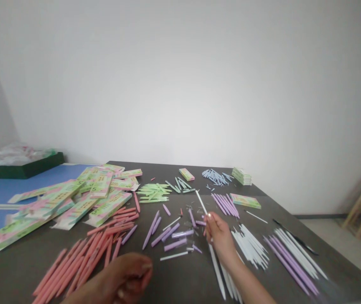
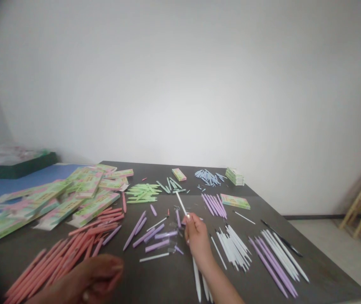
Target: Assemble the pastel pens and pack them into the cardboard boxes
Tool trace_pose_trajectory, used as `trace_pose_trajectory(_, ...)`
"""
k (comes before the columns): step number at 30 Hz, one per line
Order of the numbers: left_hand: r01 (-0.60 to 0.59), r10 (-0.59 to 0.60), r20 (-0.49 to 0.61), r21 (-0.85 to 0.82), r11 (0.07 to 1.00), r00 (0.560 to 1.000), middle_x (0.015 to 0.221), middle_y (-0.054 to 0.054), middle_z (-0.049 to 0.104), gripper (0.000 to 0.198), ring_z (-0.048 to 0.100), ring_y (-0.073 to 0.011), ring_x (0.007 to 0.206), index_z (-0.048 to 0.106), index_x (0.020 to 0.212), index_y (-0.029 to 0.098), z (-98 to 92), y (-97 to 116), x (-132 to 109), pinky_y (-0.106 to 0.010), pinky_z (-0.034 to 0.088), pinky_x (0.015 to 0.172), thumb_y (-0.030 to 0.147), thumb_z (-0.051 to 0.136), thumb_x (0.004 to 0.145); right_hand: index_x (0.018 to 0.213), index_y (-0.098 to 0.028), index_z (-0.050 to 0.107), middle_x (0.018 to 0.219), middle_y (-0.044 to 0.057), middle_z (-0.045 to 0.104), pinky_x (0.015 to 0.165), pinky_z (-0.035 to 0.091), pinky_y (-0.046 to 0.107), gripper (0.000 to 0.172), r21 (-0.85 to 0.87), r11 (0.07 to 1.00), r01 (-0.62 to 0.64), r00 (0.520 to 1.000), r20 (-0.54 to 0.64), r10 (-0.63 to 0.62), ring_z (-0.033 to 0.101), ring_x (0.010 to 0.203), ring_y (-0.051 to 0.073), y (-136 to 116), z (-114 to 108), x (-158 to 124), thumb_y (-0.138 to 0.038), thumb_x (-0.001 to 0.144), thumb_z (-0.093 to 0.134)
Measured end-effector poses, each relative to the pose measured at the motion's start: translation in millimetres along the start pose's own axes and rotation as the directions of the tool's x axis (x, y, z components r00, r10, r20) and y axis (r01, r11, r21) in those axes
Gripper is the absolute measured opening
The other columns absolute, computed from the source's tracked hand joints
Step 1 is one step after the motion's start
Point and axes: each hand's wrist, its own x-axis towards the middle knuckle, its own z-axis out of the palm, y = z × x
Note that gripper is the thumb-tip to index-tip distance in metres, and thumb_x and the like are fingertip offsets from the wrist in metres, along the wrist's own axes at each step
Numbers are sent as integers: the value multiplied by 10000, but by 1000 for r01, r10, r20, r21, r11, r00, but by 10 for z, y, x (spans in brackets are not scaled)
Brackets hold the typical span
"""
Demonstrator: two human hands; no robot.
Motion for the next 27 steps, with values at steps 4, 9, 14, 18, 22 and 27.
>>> trace_pose_trajectory(4, -173, 177, 55, -81, 982, 983, 458, 85, 358, 212, 153, -29, 369, 538, 729, 146, 104, 393, 797, -170, 71, 338, 348, 600, 740, 725, -191, 472, 460, -100, 283, 362, 204, 182, 386, 52, 999, 15, 997, 70, -19, 235, 375, 63, -72, 457, 317, -553, 845, 414)
trace_pose_trajectory(9, -234, 244, 70, -127, 964, 967, 500, 50, 503, 225, 143, -29, 353, 523, 826, 178, 148, 494, 1195, -179, 46, 341, 399, 559, 795, 709, -186, 476, 469, -92, 305, 384, 211, 185, 398, 59, 997, 53, 998, 41, -55, 259, 406, 67, 26, 561, 562, -556, 843, 420)
trace_pose_trajectory(14, -211, 229, 61, -216, 953, 972, 443, 63, 478, 242, 106, -30, 339, 494, 757, 191, 67, 421, 1257, -177, 47, 334, 424, 533, 807, 698, -191, 460, 446, -94, 303, 384, 211, 194, 393, 66, 997, 45, 998, 35, -47, 251, 391, 71, 155, 494, 589, -540, 866, 392)
trace_pose_trajectory(18, -183, 216, 86, -291, 939, 973, 382, 100, 259, 271, 113, -48, 357, 477, 697, 195, 82, 341, 1310, -173, 86, 332, 435, 509, 820, 700, -191, 462, 469, -89, 302, 402, 223, 194, 386, 55, 998, 43, 998, 44, -45, 268, 414, 74, 213, 505, 480, -527, 876, 390)
trace_pose_trajectory(22, -157, 203, 99, -346, 925, 974, 466, 97, 265, 184, 128, -35, 383, 509, 785, 192, 147, 293, 1308, -147, 78, 334, 371, 533, 823, 719, -197, 457, 492, -88, 289, 408, 232, 195, 372, 38, 997, 60, 995, 71, -63, 274, 421, 76, 220, 511, 399, -517, 888, 370)
trace_pose_trajectory(27, -199, 230, 40, -369, 908, 972, 563, 64, 445, 160, 197, -9, 376, 559, 948, 148, 131, 303, 1277, -141, 93, 322, 204, 571, 799, 718, -186, 483, 487, -86, 293, 420, 225, 193, 380, 56, 998, 36, 998, 53, -39, 261, 443, 75, 206, 443, 433, -522, 875, 396)
